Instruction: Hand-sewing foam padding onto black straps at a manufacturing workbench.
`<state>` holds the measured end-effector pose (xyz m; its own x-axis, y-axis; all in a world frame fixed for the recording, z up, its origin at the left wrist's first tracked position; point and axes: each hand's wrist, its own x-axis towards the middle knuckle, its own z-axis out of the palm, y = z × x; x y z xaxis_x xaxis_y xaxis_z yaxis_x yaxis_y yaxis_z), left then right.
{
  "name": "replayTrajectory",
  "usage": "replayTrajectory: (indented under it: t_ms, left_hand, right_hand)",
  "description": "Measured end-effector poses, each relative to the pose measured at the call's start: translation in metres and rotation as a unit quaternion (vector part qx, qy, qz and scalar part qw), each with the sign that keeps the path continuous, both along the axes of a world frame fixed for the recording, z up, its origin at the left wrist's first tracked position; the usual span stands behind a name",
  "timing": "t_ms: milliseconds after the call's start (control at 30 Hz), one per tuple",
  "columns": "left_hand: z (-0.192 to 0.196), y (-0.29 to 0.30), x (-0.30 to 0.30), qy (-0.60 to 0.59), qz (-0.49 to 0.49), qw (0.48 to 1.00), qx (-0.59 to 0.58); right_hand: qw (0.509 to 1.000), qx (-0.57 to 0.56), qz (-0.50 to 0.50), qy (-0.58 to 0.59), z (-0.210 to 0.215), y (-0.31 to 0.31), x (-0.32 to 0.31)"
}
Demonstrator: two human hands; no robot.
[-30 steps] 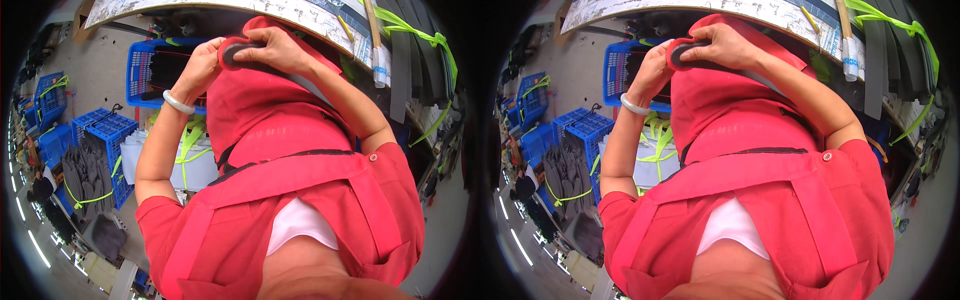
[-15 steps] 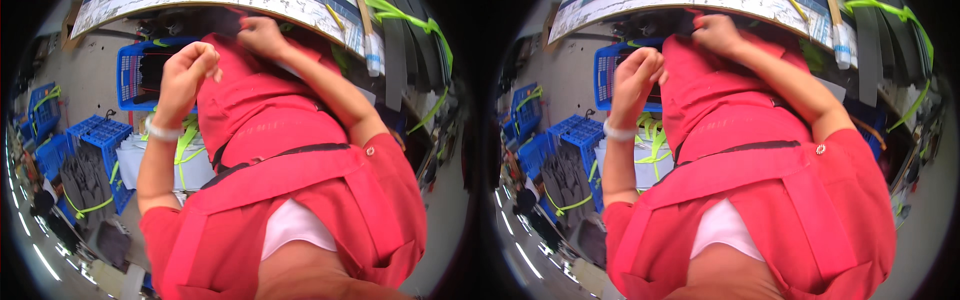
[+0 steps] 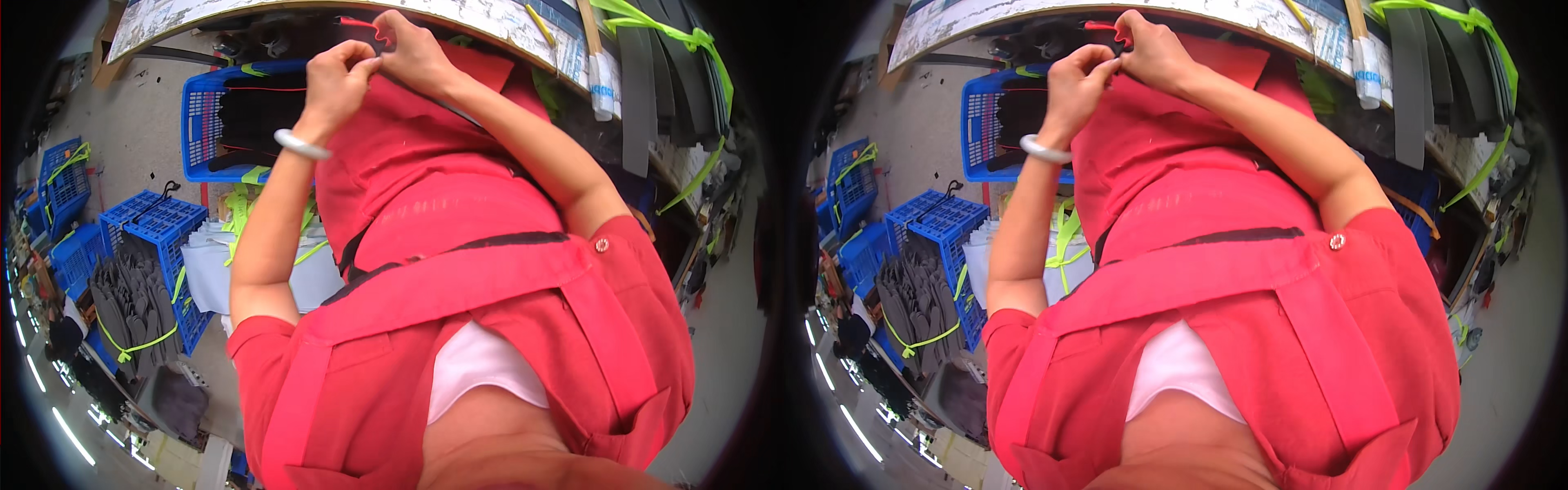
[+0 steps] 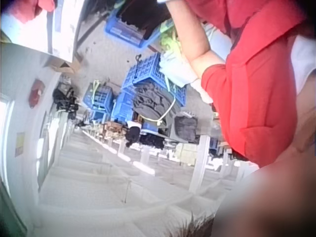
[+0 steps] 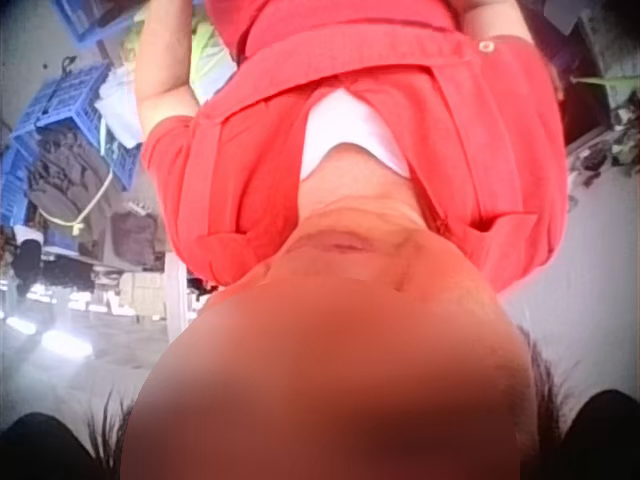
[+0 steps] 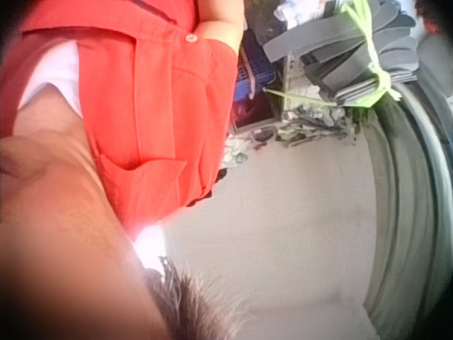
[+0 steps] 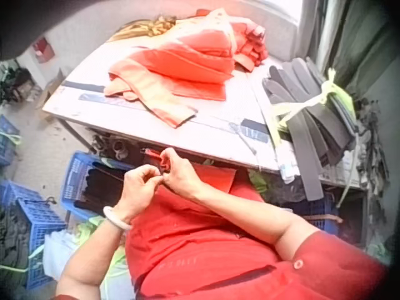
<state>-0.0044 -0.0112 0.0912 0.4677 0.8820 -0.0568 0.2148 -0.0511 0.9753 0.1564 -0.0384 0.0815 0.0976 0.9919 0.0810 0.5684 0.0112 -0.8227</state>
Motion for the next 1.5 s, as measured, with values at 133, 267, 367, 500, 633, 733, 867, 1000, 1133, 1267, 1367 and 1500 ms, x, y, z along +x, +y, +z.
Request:
replayTrajectory:
  t_ms: [133, 267, 367, 500, 633, 733, 867, 1000, 1133, 1267, 1367, 1500]
  left_hand:
    - [-0.013, -0.012, 0.0, -0.079, -0.027, 0.986, -0.144]
    - [-0.013, -0.01, -0.036, -0.14, -0.064, 0.941, -0.302]
    - [0.019, -0.001, -0.05, -0.355, -0.015, 0.913, -0.201]
    - [0.104, -0.007, -0.014, -0.482, -0.004, 0.875, -0.053]
    - [0.085, -0.005, -0.002, -0.601, 0.048, 0.749, -0.275]
    - [0.027, -0.007, 0.023, -0.594, 0.062, 0.738, -0.316]
    - [0.004, -0.003, 0.012, -0.611, 0.048, 0.706, -0.355]
    - [-0.05, 0.02, 0.01, -0.642, 0.088, 0.632, -0.426]
    - [-0.063, 0.013, 0.026, -0.598, 0.099, 0.662, -0.441]
    - [-0.082, 0.022, 0.013, -0.588, 0.119, 0.667, -0.442]
    - [-0.089, 0.022, 0.018, -0.61, 0.131, 0.644, -0.443]
    - [-0.097, 0.004, 0.038, -0.544, 0.133, 0.685, -0.467]
  right_hand:
    - [0.999, -0.028, -0.026, -0.034, -0.025, 0.005, 0.001]
    - [0.997, -0.036, 0.041, 0.059, 0.027, 0.01, 0.007]
    - [0.981, -0.031, 0.109, 0.16, 0.091, 0.007, -0.005]
    - [0.944, 0.05, 0.142, 0.294, 0.135, 0.003, -0.037]
    - [0.965, 0.257, 0.033, 0.032, 0.103, 0.012, -0.046]
    - [0.975, 0.214, -0.046, -0.031, 0.052, 0.033, -0.048]
    - [0.979, 0.188, -0.054, -0.057, 0.031, 0.029, -0.043]
    - [0.975, 0.173, -0.053, -0.127, 0.003, 0.031, -0.054]
    - [0.962, 0.17, -0.029, -0.21, -0.013, 0.03, -0.04]
    - [0.941, 0.144, 0.1, -0.291, 0.01, -0.018, -0.024]
    - [0.921, 0.043, 0.188, -0.34, -0.002, -0.05, -0.016]
    - [0.931, -0.16, 0.225, -0.239, -0.011, -0.002, -0.018]
